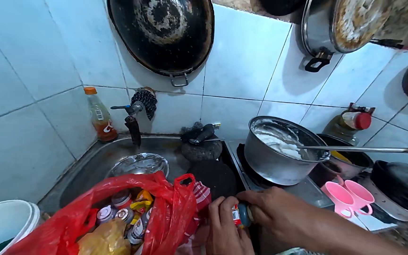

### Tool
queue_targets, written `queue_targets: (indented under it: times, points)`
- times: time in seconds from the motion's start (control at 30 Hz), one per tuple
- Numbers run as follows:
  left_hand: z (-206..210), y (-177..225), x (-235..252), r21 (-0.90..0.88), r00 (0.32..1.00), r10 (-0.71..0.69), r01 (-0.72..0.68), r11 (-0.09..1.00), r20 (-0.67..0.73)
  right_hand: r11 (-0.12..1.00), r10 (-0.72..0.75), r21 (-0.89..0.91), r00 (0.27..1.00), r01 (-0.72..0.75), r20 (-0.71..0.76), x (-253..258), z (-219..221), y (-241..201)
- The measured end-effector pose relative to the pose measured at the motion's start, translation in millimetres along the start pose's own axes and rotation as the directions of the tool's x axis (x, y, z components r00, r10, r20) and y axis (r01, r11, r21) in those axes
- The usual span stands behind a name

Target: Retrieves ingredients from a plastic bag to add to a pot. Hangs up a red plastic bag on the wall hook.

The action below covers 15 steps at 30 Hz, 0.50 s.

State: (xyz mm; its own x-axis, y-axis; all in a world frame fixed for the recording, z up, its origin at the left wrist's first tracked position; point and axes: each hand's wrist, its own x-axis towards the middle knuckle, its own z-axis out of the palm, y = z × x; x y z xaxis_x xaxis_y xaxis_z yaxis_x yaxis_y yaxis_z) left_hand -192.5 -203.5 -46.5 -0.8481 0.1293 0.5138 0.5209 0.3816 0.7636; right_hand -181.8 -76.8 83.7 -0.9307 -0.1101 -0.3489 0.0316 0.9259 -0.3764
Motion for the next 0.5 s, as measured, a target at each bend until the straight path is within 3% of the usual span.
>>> queue_targets:
  times: [0.1, 0.17, 0.27, 0.33, 0.4, 0.5]
  points:
    - [-17.7, 3.0, 4.2, -0.125, 0.987, -0.062, 0.081, 0.989, 0.15, 0.955, -0.095, 0.288, 0.991, 0.065, 0.091, -11.6, -16.5, 18.8]
    - [-26.3, 1.8, 6.8, -0.198, 0.978, -0.039, 0.081, 0.977, 0.207, 0.935, -0.188, 0.316, 0.98, 0.16, 0.059, -19.5, -18.7, 28.1]
    - [-32.7, 2.6, 7.9, -0.256, 0.974, 0.026, 0.034, 0.966, 0.226, 0.918, -0.373, 0.098, 0.921, 0.384, -0.113, -27.6, -9.6, 32.5]
    - [-36.7, 6.8, 8.3, -0.224, 0.969, 0.036, 0.02, 0.974, 0.243, 0.869, -0.493, -0.106, 0.828, 0.483, -0.267, -26.3, 4.2, 34.2]
    - [-38.8, 10.1, 8.7, -0.181, 0.967, 0.048, -0.002, 0.984, 0.249, 0.841, -0.541, -0.254, 0.767, 0.478, -0.347, -25.7, 12.0, 32.9]
    - [-40.6, 12.7, 8.9, -0.121, 0.965, 0.078, -0.049, 0.991, 0.249, 0.818, -0.566, -0.353, 0.743, 0.454, -0.358, -27.2, 14.9, 30.7]
